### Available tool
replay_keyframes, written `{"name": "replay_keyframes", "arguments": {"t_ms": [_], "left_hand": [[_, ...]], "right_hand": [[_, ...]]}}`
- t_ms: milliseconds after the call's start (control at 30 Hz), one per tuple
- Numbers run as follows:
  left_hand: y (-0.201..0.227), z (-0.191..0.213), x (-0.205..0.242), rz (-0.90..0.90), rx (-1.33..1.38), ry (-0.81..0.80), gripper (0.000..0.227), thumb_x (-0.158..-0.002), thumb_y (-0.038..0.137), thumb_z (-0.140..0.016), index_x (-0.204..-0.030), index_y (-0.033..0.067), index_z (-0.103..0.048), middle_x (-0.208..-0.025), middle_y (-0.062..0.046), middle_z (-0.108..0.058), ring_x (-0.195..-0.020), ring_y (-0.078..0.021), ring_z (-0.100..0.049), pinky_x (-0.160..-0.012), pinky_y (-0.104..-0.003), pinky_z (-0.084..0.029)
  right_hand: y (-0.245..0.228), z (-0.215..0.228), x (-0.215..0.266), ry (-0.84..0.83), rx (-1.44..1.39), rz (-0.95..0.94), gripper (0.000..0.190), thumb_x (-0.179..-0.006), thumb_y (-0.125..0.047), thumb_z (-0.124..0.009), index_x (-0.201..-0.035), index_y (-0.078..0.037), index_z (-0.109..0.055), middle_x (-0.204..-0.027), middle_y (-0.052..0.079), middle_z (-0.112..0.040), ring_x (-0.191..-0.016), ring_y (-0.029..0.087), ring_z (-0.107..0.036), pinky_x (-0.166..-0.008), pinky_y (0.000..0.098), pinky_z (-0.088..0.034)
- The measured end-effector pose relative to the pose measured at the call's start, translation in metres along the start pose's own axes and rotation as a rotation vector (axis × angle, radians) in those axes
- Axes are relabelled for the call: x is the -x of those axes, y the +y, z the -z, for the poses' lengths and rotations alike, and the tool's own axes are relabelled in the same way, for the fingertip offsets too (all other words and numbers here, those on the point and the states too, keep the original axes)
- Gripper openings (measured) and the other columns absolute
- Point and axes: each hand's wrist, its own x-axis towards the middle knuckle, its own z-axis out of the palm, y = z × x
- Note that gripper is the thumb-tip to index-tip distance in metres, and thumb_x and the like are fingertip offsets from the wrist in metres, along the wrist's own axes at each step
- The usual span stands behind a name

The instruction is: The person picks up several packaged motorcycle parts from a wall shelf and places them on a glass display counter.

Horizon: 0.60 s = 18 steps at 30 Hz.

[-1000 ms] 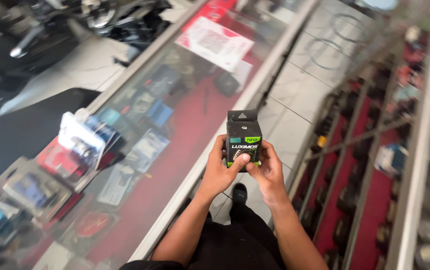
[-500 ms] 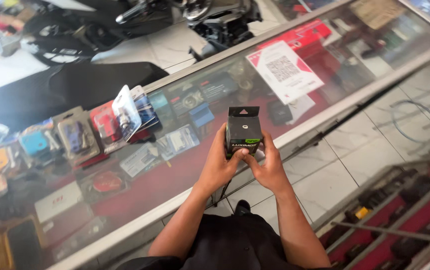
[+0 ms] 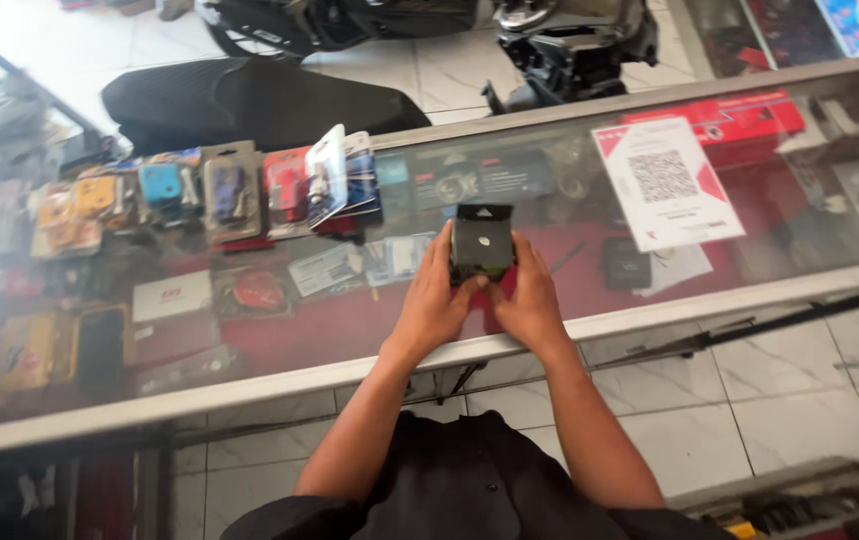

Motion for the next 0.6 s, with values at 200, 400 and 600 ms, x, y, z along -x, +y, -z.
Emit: {"name": "replay_keyframes", "arguments": {"t_ms": [200,400,600], "left_hand": [[-0.031,0.01,-0.021,0.044,-0.088,0.085,0.084,-0.093,0.02,-0.071,-0.156,-0.0074,-0.023,-0.153,-0.03,-0.042,-0.141,-0.0458,-0.045,-0.115,-0.045,-0.038],[-0.059,0.007,-0.055,0.098,-0.106,0.126,0.083,-0.092,0.015,-0.066,-0.156,-0.0095,-0.018,-0.153,-0.033,-0.039,-0.141,-0.0476,-0.043,-0.115,-0.045,-0.038],[-0.078,-0.005,-0.077,0.041,-0.072,0.241,0.087,-0.089,0.002,-0.063,-0.155,-0.0158,-0.009,-0.158,-0.037,-0.027,-0.15,-0.0499,-0.027,-0.123,-0.047,-0.025]], "right_hand": [[0.016,-0.035,-0.055,-0.082,0.051,0.059,0.073,-0.077,-0.005,-0.078,-0.141,-0.008,-0.045,-0.119,0.023,-0.064,-0.113,0.046,-0.059,-0.094,0.052,-0.049],[0.04,-0.067,-0.115,-0.129,0.019,0.11,0.065,-0.076,-0.007,-0.08,-0.132,-0.006,-0.048,-0.117,0.023,-0.065,-0.113,0.047,-0.058,-0.094,0.0533,-0.047],[0.048,-0.096,-0.155,-0.106,0.069,0.042,0.066,-0.078,-0.017,-0.084,-0.134,-0.011,-0.05,-0.119,0.022,-0.064,-0.117,0.044,-0.059,-0.095,0.0521,-0.047]]}}
